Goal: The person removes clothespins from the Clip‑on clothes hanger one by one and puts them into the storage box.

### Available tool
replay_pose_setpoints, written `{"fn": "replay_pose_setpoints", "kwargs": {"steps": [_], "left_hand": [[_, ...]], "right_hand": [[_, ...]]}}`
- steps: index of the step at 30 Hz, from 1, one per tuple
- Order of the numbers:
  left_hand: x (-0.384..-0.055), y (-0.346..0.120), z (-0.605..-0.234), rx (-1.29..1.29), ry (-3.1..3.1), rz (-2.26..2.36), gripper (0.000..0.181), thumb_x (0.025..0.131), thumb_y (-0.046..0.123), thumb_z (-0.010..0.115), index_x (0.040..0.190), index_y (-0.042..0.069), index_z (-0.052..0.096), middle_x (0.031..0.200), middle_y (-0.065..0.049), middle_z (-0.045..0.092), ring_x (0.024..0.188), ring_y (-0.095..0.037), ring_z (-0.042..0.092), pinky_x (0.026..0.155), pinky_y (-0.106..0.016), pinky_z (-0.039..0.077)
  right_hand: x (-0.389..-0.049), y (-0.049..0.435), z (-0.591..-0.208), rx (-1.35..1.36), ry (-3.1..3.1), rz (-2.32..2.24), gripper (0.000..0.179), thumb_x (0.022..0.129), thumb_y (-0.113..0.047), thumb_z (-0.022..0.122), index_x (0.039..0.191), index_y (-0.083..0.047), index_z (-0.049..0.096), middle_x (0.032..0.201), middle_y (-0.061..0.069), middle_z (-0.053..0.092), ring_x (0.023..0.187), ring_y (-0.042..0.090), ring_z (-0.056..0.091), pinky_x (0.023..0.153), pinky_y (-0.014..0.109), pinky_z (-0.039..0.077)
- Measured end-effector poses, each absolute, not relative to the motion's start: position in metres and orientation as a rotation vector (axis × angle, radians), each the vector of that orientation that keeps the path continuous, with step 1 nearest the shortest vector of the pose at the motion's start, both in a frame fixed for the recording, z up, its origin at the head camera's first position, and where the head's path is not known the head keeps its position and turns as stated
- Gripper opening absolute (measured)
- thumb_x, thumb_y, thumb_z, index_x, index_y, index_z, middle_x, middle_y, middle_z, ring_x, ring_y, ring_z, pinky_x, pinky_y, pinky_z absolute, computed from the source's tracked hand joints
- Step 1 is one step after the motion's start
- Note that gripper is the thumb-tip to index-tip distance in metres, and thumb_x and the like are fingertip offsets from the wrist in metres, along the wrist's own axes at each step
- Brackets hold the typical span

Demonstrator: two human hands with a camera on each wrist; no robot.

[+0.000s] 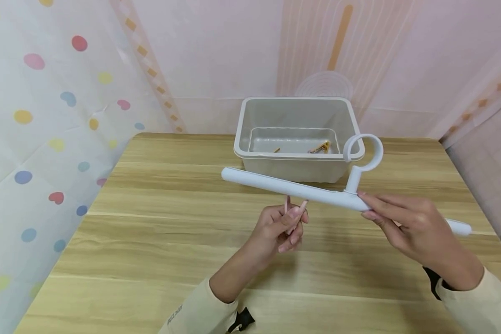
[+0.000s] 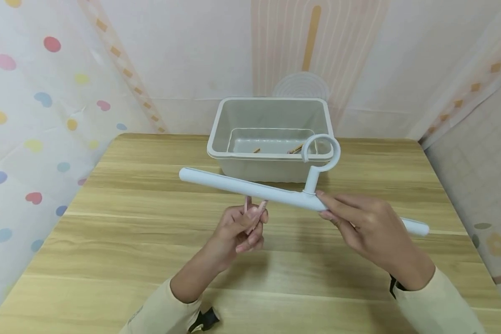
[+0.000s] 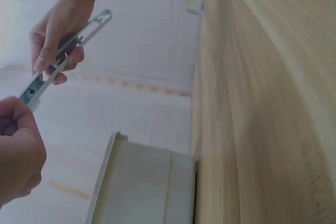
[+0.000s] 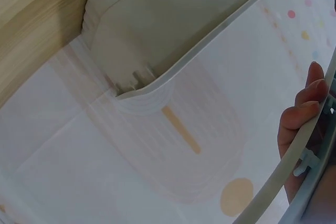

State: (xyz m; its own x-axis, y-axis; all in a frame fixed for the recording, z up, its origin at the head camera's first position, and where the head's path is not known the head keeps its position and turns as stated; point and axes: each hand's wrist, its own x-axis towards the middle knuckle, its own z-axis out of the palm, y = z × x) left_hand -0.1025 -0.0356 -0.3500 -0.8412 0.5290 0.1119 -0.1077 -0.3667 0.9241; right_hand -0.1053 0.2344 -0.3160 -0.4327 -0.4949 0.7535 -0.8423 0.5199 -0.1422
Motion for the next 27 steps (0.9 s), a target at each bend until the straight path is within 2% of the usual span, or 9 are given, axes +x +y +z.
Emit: {"fn": "replay_pose_setpoints", "kwargs": {"steps": [2, 5, 8, 9, 11, 13, 15, 18, 27], "left_hand": [[-0.103, -0.036, -0.35, 0.592, 1.555, 2.234, 0.026, 0.105, 0.018, 0.048, 0.092, -0.002, 0.058, 0.057, 0.01, 0.048, 0.041, 0.002, 0.036, 0.045, -0.018, 0.032], [-0.104, -0.036, -0.351, 0.858, 2.011, 2.163, 0.03, 0.101, 0.007, 0.054, 0.074, -0.004, 0.054, 0.054, 0.005, 0.046, 0.049, 0.003, 0.038, 0.05, -0.014, 0.036], [-0.107, -0.036, -0.354, 1.212, 2.622, 1.981, 0.037, 0.095, 0.001, 0.062, 0.062, 0.006, 0.046, 0.051, 0.003, 0.041, 0.054, 0.004, 0.033, 0.052, -0.008, 0.031], [-0.109, -0.035, -0.355, 1.33, 2.799, 1.898, 0.041, 0.095, 0.0, 0.062, 0.06, 0.009, 0.042, 0.05, 0.003, 0.039, 0.055, 0.004, 0.03, 0.053, -0.008, 0.028], [-0.11, -0.035, -0.357, 1.529, 3.129, 1.665, 0.033, 0.096, 0.003, 0.058, 0.065, 0.01, 0.048, 0.049, 0.005, 0.037, 0.05, 0.003, 0.026, 0.046, -0.009, 0.022], [-0.111, -0.035, -0.358, 1.666, 3.417, 1.369, 0.029, 0.099, 0.007, 0.052, 0.07, 0.008, 0.053, 0.048, 0.006, 0.036, 0.045, 0.001, 0.025, 0.043, -0.011, 0.022], [-0.112, -0.035, -0.359, 1.73, 3.667, 1.037, 0.028, 0.099, 0.01, 0.047, 0.074, 0.005, 0.058, 0.046, 0.006, 0.036, 0.039, -0.001, 0.024, 0.039, -0.014, 0.021], [-0.113, -0.035, -0.359, 1.749, 3.88, 0.657, 0.03, 0.098, 0.011, 0.049, 0.073, 0.003, 0.062, 0.045, 0.006, 0.037, 0.035, -0.004, 0.022, 0.037, -0.018, 0.022], [-0.119, -0.034, -0.36, 1.783, 4.015, 0.351, 0.035, 0.102, 0.014, 0.053, 0.071, 0.003, 0.066, 0.044, 0.007, 0.036, 0.033, -0.003, 0.023, 0.038, -0.017, 0.02]], "right_hand": [[-0.105, 0.234, -0.315, 1.086, -2.101, 0.678, 0.048, 0.106, -0.036, 0.054, 0.105, 0.005, 0.078, 0.086, 0.019, 0.078, 0.062, 0.005, 0.063, 0.052, 0.007, 0.038], [-0.105, 0.234, -0.315, 1.082, -2.105, 0.654, 0.048, 0.106, -0.037, 0.054, 0.104, 0.005, 0.078, 0.086, 0.018, 0.078, 0.062, 0.006, 0.064, 0.052, 0.008, 0.039], [-0.106, 0.233, -0.315, 1.082, -2.107, 0.629, 0.048, 0.106, -0.037, 0.053, 0.104, 0.004, 0.078, 0.086, 0.016, 0.079, 0.062, 0.009, 0.066, 0.052, 0.009, 0.041], [-0.106, 0.233, -0.316, 1.083, -2.106, 0.621, 0.048, 0.106, -0.037, 0.053, 0.104, 0.004, 0.078, 0.087, 0.016, 0.079, 0.062, 0.01, 0.067, 0.052, 0.009, 0.041], [-0.106, 0.233, -0.317, 1.085, -2.105, 0.614, 0.047, 0.106, -0.037, 0.053, 0.105, 0.003, 0.079, 0.087, 0.015, 0.079, 0.062, 0.01, 0.067, 0.053, 0.01, 0.042], [-0.106, 0.232, -0.318, 1.088, -2.103, 0.603, 0.047, 0.106, -0.037, 0.052, 0.105, 0.002, 0.079, 0.088, 0.014, 0.079, 0.063, 0.011, 0.067, 0.053, 0.01, 0.044], [-0.107, 0.231, -0.318, 1.089, -2.101, 0.595, 0.047, 0.106, -0.037, 0.052, 0.105, 0.002, 0.079, 0.088, 0.013, 0.079, 0.064, 0.012, 0.068, 0.054, 0.011, 0.045], [-0.106, 0.23, -0.319, 1.089, -2.102, 0.588, 0.048, 0.106, -0.037, 0.052, 0.105, 0.002, 0.079, 0.089, 0.013, 0.079, 0.064, 0.012, 0.068, 0.055, 0.012, 0.047], [-0.104, 0.229, -0.319, 1.056, -2.171, 0.611, 0.05, 0.107, -0.039, 0.05, 0.107, 0.002, 0.078, 0.089, 0.013, 0.079, 0.061, 0.006, 0.06, 0.053, 0.011, 0.042]]}}
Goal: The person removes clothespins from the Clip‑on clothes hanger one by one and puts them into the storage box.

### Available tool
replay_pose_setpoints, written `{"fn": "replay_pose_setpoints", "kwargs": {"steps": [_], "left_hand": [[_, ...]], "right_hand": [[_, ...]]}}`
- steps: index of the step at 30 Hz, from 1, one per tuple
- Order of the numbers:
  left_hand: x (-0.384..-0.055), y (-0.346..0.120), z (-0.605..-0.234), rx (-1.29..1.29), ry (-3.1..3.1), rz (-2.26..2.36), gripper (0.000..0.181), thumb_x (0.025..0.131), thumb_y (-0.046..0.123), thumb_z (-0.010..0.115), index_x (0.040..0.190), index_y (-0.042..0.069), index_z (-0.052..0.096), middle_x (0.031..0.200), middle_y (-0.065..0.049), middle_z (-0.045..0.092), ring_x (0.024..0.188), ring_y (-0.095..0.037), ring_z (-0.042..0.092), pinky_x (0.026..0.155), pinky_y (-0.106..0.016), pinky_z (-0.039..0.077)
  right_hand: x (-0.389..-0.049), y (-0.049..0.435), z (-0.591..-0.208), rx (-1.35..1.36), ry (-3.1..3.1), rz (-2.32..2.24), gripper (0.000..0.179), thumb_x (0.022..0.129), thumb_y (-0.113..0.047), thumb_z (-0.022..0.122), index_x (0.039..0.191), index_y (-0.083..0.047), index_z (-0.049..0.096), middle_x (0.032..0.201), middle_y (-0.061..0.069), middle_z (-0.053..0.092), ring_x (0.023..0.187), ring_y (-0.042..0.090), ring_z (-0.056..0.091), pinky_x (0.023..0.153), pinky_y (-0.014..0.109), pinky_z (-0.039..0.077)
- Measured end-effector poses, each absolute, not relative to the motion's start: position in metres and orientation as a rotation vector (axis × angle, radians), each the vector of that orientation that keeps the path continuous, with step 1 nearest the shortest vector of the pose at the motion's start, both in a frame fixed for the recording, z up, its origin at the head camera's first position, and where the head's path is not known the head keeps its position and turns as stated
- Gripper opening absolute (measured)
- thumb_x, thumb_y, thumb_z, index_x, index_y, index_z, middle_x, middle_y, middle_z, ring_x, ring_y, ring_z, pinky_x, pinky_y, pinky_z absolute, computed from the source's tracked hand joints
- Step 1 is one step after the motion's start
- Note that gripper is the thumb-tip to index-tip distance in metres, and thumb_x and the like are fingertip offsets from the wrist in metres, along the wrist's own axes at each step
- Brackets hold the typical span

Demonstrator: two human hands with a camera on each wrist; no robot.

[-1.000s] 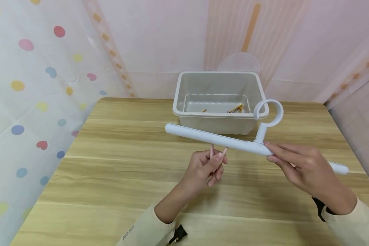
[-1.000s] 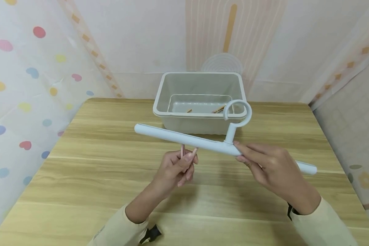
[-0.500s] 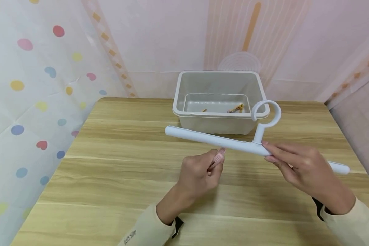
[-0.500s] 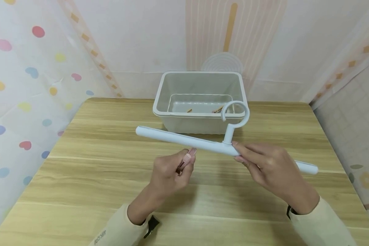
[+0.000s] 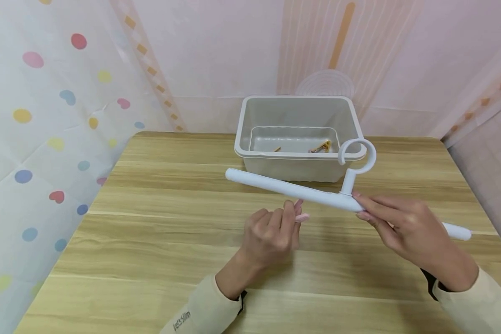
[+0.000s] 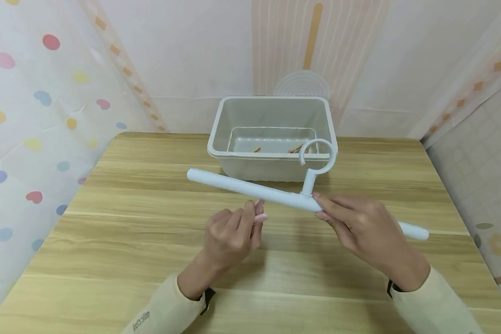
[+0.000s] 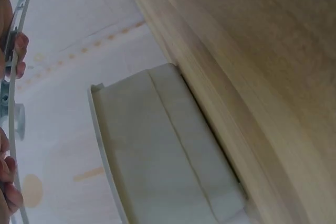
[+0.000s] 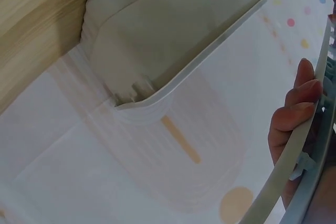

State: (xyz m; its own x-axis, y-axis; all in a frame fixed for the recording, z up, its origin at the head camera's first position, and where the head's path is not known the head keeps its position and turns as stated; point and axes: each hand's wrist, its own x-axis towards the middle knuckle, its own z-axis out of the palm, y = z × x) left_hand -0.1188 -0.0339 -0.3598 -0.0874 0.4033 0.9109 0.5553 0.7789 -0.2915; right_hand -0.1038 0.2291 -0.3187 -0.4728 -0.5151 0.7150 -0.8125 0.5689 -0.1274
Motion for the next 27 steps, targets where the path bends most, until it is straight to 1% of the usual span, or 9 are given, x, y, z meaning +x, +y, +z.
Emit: {"fn": "replay_pose_setpoints", "kwargs": {"steps": [4, 6, 8, 11, 15, 21, 23, 24, 27], "left_hand": [[-0.12, -0.035, -0.361, -0.785, -1.739, -0.254, 0.03, 0.101, 0.015, 0.052, 0.076, 0.004, 0.065, 0.044, 0.007, 0.036, 0.035, -0.004, 0.022, 0.038, -0.018, 0.02], [-0.118, -0.035, -0.362, -0.802, -1.779, -0.375, 0.028, 0.101, 0.015, 0.05, 0.079, 0.005, 0.064, 0.045, 0.008, 0.04, 0.036, -0.003, 0.023, 0.038, -0.017, 0.021], [-0.116, -0.034, -0.362, -0.809, -1.844, -0.537, 0.029, 0.102, 0.016, 0.05, 0.076, 0.008, 0.061, 0.045, 0.008, 0.041, 0.038, -0.002, 0.025, 0.038, -0.017, 0.022], [-0.112, -0.033, -0.362, -0.819, -1.949, -0.813, 0.03, 0.101, 0.015, 0.054, 0.072, 0.011, 0.058, 0.047, 0.008, 0.043, 0.042, 0.001, 0.03, 0.041, -0.012, 0.024], [-0.108, -0.035, -0.363, -0.829, -2.051, -1.114, 0.028, 0.098, 0.011, 0.062, 0.07, 0.009, 0.06, 0.051, 0.005, 0.043, 0.048, 0.002, 0.032, 0.047, -0.008, 0.024], [-0.117, -0.051, -0.359, -0.847, -2.178, -1.303, 0.036, 0.097, 0.009, 0.066, 0.065, 0.01, 0.049, 0.055, 0.002, 0.043, 0.054, 0.001, 0.035, 0.05, -0.01, 0.029], [-0.124, -0.058, -0.356, -0.828, -2.249, -1.347, 0.033, 0.097, 0.009, 0.067, 0.067, 0.009, 0.052, 0.056, 0.001, 0.047, 0.054, -0.001, 0.038, 0.05, -0.012, 0.032], [-0.128, -0.062, -0.354, -0.812, -2.288, -1.367, 0.029, 0.097, 0.01, 0.067, 0.07, 0.006, 0.057, 0.058, 0.0, 0.05, 0.055, -0.002, 0.039, 0.05, -0.014, 0.033], [-0.146, -0.073, -0.346, -0.7, -2.444, -1.339, 0.023, 0.098, 0.016, 0.067, 0.079, 0.004, 0.062, 0.062, -0.001, 0.052, 0.055, -0.006, 0.041, 0.049, -0.017, 0.034]], "right_hand": [[-0.102, 0.231, -0.319, 1.037, -2.194, 0.625, 0.051, 0.107, -0.04, 0.05, 0.107, 0.003, 0.078, 0.088, 0.014, 0.079, 0.061, 0.004, 0.057, 0.053, 0.01, 0.04], [-0.102, 0.231, -0.318, 1.035, -2.17, 0.622, 0.05, 0.106, -0.039, 0.051, 0.106, 0.003, 0.078, 0.088, 0.015, 0.079, 0.06, 0.005, 0.059, 0.052, 0.009, 0.038], [-0.102, 0.232, -0.317, 1.024, -2.16, 0.604, 0.05, 0.106, -0.039, 0.051, 0.106, 0.003, 0.078, 0.088, 0.015, 0.079, 0.06, 0.007, 0.061, 0.052, 0.01, 0.039], [-0.103, 0.234, -0.317, 1.009, -2.125, 0.589, 0.05, 0.106, -0.038, 0.052, 0.103, 0.003, 0.079, 0.085, 0.015, 0.078, 0.06, 0.01, 0.063, 0.051, 0.011, 0.039], [-0.103, 0.238, -0.316, 0.984, -2.097, 0.601, 0.05, 0.106, -0.038, 0.053, 0.101, 0.004, 0.079, 0.083, 0.015, 0.078, 0.062, 0.01, 0.064, 0.052, 0.012, 0.041], [-0.104, 0.242, -0.318, 0.947, -2.082, 0.629, 0.051, 0.105, -0.039, 0.054, 0.1, 0.006, 0.078, 0.083, 0.018, 0.077, 0.065, 0.008, 0.065, 0.054, 0.012, 0.041], [-0.104, 0.244, -0.318, 0.938, -2.08, 0.648, 0.052, 0.105, -0.039, 0.054, 0.1, 0.007, 0.078, 0.082, 0.019, 0.077, 0.066, 0.005, 0.063, 0.054, 0.011, 0.04], [-0.104, 0.245, -0.319, 0.936, -2.079, 0.663, 0.052, 0.105, -0.039, 0.055, 0.1, 0.007, 0.078, 0.081, 0.02, 0.077, 0.066, 0.004, 0.062, 0.054, 0.011, 0.039], [-0.104, 0.247, -0.319, 0.927, -2.083, 0.688, 0.052, 0.104, -0.04, 0.055, 0.101, 0.007, 0.077, 0.082, 0.021, 0.076, 0.07, -0.002, 0.06, 0.054, 0.01, 0.037]]}}
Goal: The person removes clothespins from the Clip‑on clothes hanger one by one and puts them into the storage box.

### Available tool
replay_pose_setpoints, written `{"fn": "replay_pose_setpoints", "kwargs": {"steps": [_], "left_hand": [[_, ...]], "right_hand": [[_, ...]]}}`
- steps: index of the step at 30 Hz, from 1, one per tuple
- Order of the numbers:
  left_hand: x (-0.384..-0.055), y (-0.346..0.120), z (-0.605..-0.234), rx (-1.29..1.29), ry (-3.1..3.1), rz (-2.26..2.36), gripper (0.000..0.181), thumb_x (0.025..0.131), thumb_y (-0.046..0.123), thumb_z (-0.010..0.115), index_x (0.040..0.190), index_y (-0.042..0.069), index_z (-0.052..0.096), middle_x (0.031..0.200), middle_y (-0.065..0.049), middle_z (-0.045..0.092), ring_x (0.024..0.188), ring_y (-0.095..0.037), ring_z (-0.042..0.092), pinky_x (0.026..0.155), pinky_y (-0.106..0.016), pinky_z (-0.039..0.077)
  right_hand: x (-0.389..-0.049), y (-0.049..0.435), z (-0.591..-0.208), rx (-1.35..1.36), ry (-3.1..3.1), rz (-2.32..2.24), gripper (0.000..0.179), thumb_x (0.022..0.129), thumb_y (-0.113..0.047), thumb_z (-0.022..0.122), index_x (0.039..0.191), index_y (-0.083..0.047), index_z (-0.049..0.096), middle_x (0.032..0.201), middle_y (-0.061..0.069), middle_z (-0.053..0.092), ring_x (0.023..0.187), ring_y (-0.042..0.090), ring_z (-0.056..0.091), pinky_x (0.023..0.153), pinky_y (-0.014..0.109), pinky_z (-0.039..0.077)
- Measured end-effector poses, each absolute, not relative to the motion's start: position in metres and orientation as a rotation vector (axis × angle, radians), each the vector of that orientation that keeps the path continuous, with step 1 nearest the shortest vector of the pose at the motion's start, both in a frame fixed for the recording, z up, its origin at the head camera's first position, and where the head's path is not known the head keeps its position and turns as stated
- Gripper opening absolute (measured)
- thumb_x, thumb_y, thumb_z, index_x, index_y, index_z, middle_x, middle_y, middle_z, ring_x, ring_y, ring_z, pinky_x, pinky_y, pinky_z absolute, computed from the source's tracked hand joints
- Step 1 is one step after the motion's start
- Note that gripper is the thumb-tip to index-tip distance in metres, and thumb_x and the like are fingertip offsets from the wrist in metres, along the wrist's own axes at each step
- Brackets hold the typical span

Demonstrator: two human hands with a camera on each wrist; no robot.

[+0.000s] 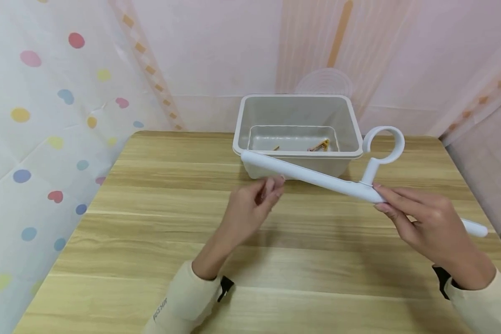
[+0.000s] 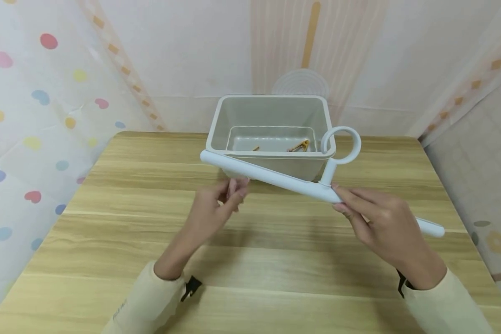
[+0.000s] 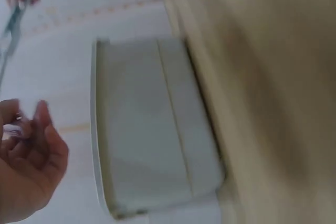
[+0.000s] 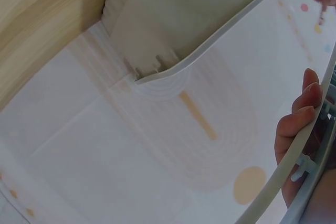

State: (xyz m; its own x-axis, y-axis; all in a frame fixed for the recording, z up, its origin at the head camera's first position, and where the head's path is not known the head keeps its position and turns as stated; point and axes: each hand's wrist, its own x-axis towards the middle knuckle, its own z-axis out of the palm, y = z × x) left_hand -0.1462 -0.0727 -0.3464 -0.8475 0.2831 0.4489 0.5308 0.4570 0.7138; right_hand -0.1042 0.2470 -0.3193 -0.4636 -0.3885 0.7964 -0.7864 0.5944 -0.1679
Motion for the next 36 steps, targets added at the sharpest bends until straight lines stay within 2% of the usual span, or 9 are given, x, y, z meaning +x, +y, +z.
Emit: {"fn": "replay_pose_setpoints", "kwargs": {"steps": [4, 7, 10, 14, 19, 24, 27, 32, 36], "left_hand": [[-0.182, -0.083, -0.335, -0.536, -2.604, -1.146, 0.022, 0.1, 0.025, 0.066, 0.093, 0.005, 0.064, 0.065, -0.004, 0.052, 0.056, -0.014, 0.044, 0.051, -0.024, 0.035], [-0.213, -0.084, -0.326, -0.491, -2.647, -0.998, 0.025, 0.101, 0.029, 0.063, 0.104, 0.004, 0.067, 0.071, -0.007, 0.06, 0.061, -0.019, 0.051, 0.054, -0.028, 0.038], [-0.24, -0.08, -0.314, -0.469, -2.7, -0.85, 0.028, 0.102, 0.029, 0.059, 0.097, 0.003, 0.067, 0.07, -0.005, 0.059, 0.063, -0.02, 0.051, 0.056, -0.028, 0.037], [-0.269, -0.07, -0.294, -0.433, -2.82, -0.668, 0.026, 0.1, 0.024, 0.056, 0.08, 0.008, 0.06, 0.067, -0.002, 0.048, 0.064, -0.02, 0.045, 0.057, -0.03, 0.034], [-0.295, -0.061, -0.283, -0.35, -2.976, -0.599, 0.02, 0.096, 0.019, 0.061, 0.082, 0.006, 0.065, 0.083, -0.008, 0.065, 0.08, -0.025, 0.056, 0.072, -0.04, 0.05], [-0.31, -0.063, -0.283, -0.264, -3.024, -0.669, 0.023, 0.095, 0.021, 0.067, 0.087, 0.001, 0.073, 0.097, -0.014, 0.073, 0.088, -0.028, 0.06, 0.082, -0.042, 0.052], [-0.312, -0.067, -0.289, -0.264, -3.014, -0.721, 0.024, 0.096, 0.022, 0.066, 0.092, 0.0, 0.074, 0.1, -0.014, 0.073, 0.088, -0.027, 0.059, 0.083, -0.041, 0.051], [-0.309, -0.071, -0.297, -0.314, -3.021, -0.793, 0.024, 0.098, 0.019, 0.064, 0.11, 0.0, 0.071, 0.119, -0.015, 0.07, 0.097, -0.03, 0.062, 0.092, -0.045, 0.053], [-0.302, -0.07, -0.296, -0.392, -2.954, -0.836, 0.024, 0.1, 0.018, 0.06, 0.114, 0.002, 0.071, 0.116, -0.015, 0.073, 0.1, -0.031, 0.067, 0.092, -0.045, 0.054]], "right_hand": [[-0.103, 0.249, -0.322, 0.918, -2.085, 0.717, 0.051, 0.104, -0.04, 0.056, 0.103, 0.007, 0.078, 0.085, 0.022, 0.077, 0.085, -0.013, 0.061, 0.059, 0.008, 0.04], [-0.101, 0.251, -0.324, 0.918, -2.087, 0.73, 0.05, 0.104, -0.039, 0.057, 0.104, 0.006, 0.077, 0.088, 0.022, 0.078, 0.093, -0.017, 0.061, 0.06, 0.007, 0.041], [-0.099, 0.252, -0.326, 0.918, -2.097, 0.733, 0.05, 0.104, -0.039, 0.057, 0.104, 0.006, 0.077, 0.089, 0.021, 0.078, 0.09, -0.016, 0.061, 0.057, 0.008, 0.04], [-0.098, 0.253, -0.328, 0.923, -2.097, 0.746, 0.049, 0.103, -0.039, 0.057, 0.104, 0.006, 0.077, 0.088, 0.02, 0.078, 0.081, -0.012, 0.06, 0.055, 0.009, 0.039], [-0.097, 0.253, -0.33, 0.923, -2.11, 0.719, 0.05, 0.104, -0.04, 0.056, 0.103, 0.005, 0.078, 0.087, 0.02, 0.078, 0.083, -0.012, 0.062, 0.059, 0.008, 0.042], [-0.096, 0.251, -0.331, 0.92, -2.139, 0.683, 0.052, 0.104, -0.041, 0.054, 0.103, 0.005, 0.078, 0.083, 0.018, 0.078, 0.08, -0.007, 0.065, 0.062, 0.007, 0.045], [-0.095, 0.251, -0.33, 0.913, -2.161, 0.676, 0.053, 0.105, -0.042, 0.053, 0.104, 0.004, 0.078, 0.084, 0.017, 0.078, 0.079, -0.006, 0.066, 0.062, 0.007, 0.045], [-0.096, 0.249, -0.329, 0.916, -2.184, 0.698, 0.053, 0.105, -0.043, 0.052, 0.105, 0.003, 0.078, 0.085, 0.015, 0.078, 0.078, -0.007, 0.065, 0.061, 0.008, 0.044], [-0.096, 0.249, -0.33, 0.928, -2.189, 0.733, 0.054, 0.105, -0.043, 0.052, 0.106, 0.004, 0.078, 0.084, 0.015, 0.078, 0.074, -0.006, 0.061, 0.058, 0.009, 0.043]]}}
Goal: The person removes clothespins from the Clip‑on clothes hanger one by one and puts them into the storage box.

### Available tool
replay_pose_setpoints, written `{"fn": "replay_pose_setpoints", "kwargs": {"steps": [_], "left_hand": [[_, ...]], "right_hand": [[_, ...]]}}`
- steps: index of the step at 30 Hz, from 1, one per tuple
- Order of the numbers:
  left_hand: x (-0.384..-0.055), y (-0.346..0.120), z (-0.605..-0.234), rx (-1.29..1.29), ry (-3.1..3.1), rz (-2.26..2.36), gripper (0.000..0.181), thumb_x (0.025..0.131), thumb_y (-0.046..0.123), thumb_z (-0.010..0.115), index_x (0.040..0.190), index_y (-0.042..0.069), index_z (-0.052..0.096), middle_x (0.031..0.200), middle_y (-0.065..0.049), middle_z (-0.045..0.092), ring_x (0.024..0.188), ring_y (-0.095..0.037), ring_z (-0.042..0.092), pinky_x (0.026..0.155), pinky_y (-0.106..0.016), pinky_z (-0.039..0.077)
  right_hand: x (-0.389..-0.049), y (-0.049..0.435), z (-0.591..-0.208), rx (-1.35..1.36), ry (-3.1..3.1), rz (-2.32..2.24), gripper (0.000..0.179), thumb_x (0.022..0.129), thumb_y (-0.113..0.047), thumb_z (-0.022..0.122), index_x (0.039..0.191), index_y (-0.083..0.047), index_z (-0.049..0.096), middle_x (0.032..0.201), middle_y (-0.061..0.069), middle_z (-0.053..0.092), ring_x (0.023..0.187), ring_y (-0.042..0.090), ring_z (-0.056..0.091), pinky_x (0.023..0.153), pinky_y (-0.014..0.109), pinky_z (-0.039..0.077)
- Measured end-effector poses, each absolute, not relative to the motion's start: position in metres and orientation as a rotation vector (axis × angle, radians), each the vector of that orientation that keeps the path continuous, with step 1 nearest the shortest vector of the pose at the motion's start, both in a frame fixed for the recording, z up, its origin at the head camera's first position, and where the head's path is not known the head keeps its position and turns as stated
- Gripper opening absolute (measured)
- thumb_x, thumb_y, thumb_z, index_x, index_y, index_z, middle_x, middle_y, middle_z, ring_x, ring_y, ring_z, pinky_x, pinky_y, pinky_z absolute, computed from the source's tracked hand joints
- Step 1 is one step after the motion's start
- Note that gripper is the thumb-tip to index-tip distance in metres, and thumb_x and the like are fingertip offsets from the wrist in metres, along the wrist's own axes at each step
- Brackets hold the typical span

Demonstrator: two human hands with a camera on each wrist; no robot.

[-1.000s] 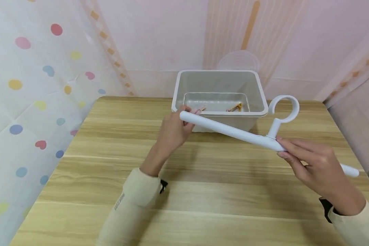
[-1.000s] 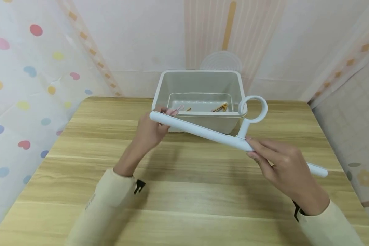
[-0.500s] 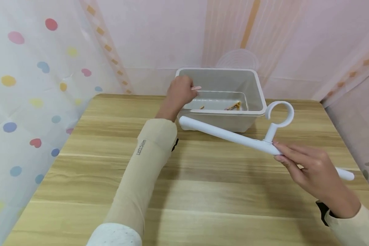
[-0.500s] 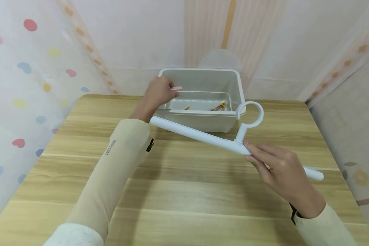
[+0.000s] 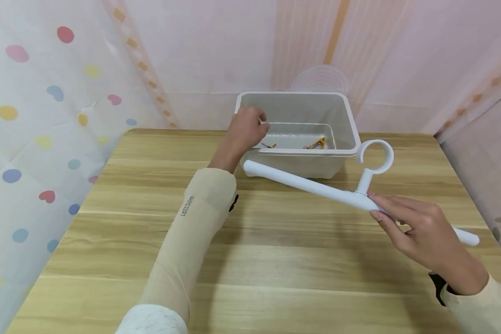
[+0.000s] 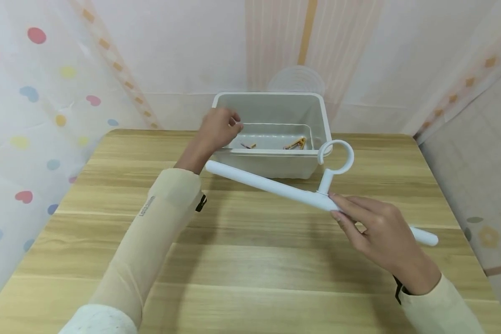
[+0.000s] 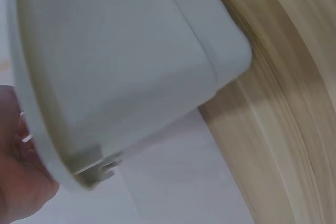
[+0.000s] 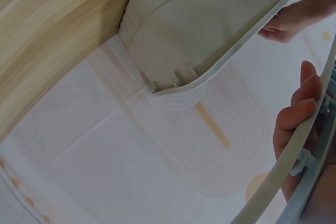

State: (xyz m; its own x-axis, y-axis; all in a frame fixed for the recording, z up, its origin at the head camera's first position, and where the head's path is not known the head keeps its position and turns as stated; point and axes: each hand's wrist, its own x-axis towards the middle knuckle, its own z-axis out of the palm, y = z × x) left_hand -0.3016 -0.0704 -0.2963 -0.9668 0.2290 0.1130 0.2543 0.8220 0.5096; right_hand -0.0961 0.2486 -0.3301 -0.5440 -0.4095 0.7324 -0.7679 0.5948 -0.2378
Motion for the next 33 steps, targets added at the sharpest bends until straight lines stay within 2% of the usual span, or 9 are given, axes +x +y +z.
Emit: {"fn": "replay_pose_setpoints", "kwargs": {"steps": [8, 14, 16, 18, 22, 25, 28, 30, 33], "left_hand": [[-0.261, -0.08, -0.293, -0.452, -2.522, -1.109, 0.02, 0.1, 0.018, 0.062, 0.104, 0.004, 0.076, 0.095, -0.012, 0.078, 0.079, -0.025, 0.071, 0.076, -0.037, 0.056], [-0.225, -0.097, -0.309, -0.425, -2.438, -0.988, 0.023, 0.097, 0.024, 0.063, 0.103, 0.007, 0.077, 0.091, -0.009, 0.079, 0.08, -0.024, 0.074, 0.074, -0.04, 0.055], [-0.215, -0.107, -0.318, -0.423, -2.395, -0.886, 0.024, 0.095, 0.024, 0.063, 0.101, 0.007, 0.078, 0.091, -0.009, 0.079, 0.083, -0.026, 0.075, 0.074, -0.042, 0.055], [-0.207, -0.119, -0.326, -0.429, -2.342, -0.791, 0.025, 0.093, 0.025, 0.064, 0.101, 0.006, 0.078, 0.093, -0.011, 0.08, 0.087, -0.029, 0.075, 0.075, -0.044, 0.056], [-0.203, -0.148, -0.342, -0.463, -2.333, -0.613, 0.033, 0.093, 0.03, 0.064, 0.107, 0.003, 0.077, 0.105, -0.016, 0.078, 0.097, -0.036, 0.075, 0.079, -0.049, 0.059], [-0.208, -0.17, -0.353, -0.428, -2.489, -0.471, 0.049, 0.095, 0.042, 0.059, 0.128, 0.006, 0.068, 0.13, -0.021, 0.068, 0.123, -0.043, 0.063, 0.098, -0.059, 0.051], [-0.216, -0.189, -0.36, -0.359, -2.7, -0.316, 0.066, 0.096, 0.055, 0.052, 0.15, 0.016, 0.049, 0.156, -0.024, 0.045, 0.149, -0.048, 0.035, 0.114, -0.07, 0.03], [-0.223, -0.198, -0.365, -0.325, -2.81, -0.231, 0.074, 0.096, 0.062, 0.048, 0.157, 0.022, 0.038, 0.165, -0.023, 0.03, 0.155, -0.049, 0.019, 0.118, -0.073, 0.018], [-0.232, -0.207, -0.372, -0.326, -2.887, -0.173, 0.078, 0.095, 0.066, 0.047, 0.16, 0.025, 0.031, 0.169, -0.023, 0.02, 0.157, -0.049, 0.009, 0.119, -0.075, 0.01]], "right_hand": [[-0.098, 0.251, -0.336, 0.99, -2.313, 0.77, 0.055, 0.103, -0.048, 0.051, 0.108, 0.0, 0.077, 0.088, 0.007, 0.075, 0.068, -0.008, 0.05, 0.054, 0.01, 0.039], [-0.104, 0.248, -0.35, 1.067, -2.437, 0.711, 0.045, 0.104, -0.047, 0.047, 0.105, -0.012, 0.075, 0.094, -0.004, 0.068, 0.068, -0.008, 0.047, 0.054, 0.007, 0.038], [-0.106, 0.246, -0.354, 1.095, -2.486, 0.684, 0.027, 0.103, -0.036, 0.059, 0.106, -0.014, 0.075, 0.095, -0.007, 0.066, 0.069, -0.009, 0.048, 0.055, 0.007, 0.039], [-0.108, 0.244, -0.359, 1.116, -2.53, 0.661, 0.012, 0.096, -0.02, 0.072, 0.106, -0.015, 0.075, 0.095, -0.009, 0.065, 0.07, -0.01, 0.048, 0.057, 0.006, 0.04], [-0.113, 0.238, -0.372, 1.133, -2.59, 0.639, 0.036, 0.076, 0.003, 0.083, 0.107, -0.015, 0.076, 0.095, -0.011, 0.066, 0.074, -0.008, 0.051, 0.062, 0.008, 0.044], [-0.117, 0.233, -0.384, 1.155, -2.599, 0.619, 0.033, 0.076, 0.0, 0.084, 0.106, -0.013, 0.077, 0.094, -0.009, 0.066, 0.079, -0.004, 0.055, 0.066, 0.013, 0.049], [-0.121, 0.227, -0.396, 1.169, -2.612, 0.608, 0.029, 0.078, -0.005, 0.085, 0.106, -0.011, 0.077, 0.093, -0.008, 0.067, 0.082, -0.001, 0.058, 0.069, 0.019, 0.052], [-0.123, 0.224, -0.403, 1.169, -2.63, 0.613, 0.028, 0.079, -0.008, 0.085, 0.106, -0.01, 0.077, 0.093, -0.007, 0.067, 0.084, 0.0, 0.058, 0.07, 0.021, 0.053], [-0.128, 0.219, -0.411, 1.162, -2.661, 0.618, 0.027, 0.081, -0.01, 0.084, 0.107, -0.009, 0.077, 0.094, -0.006, 0.068, 0.086, 0.002, 0.059, 0.071, 0.024, 0.053]]}}
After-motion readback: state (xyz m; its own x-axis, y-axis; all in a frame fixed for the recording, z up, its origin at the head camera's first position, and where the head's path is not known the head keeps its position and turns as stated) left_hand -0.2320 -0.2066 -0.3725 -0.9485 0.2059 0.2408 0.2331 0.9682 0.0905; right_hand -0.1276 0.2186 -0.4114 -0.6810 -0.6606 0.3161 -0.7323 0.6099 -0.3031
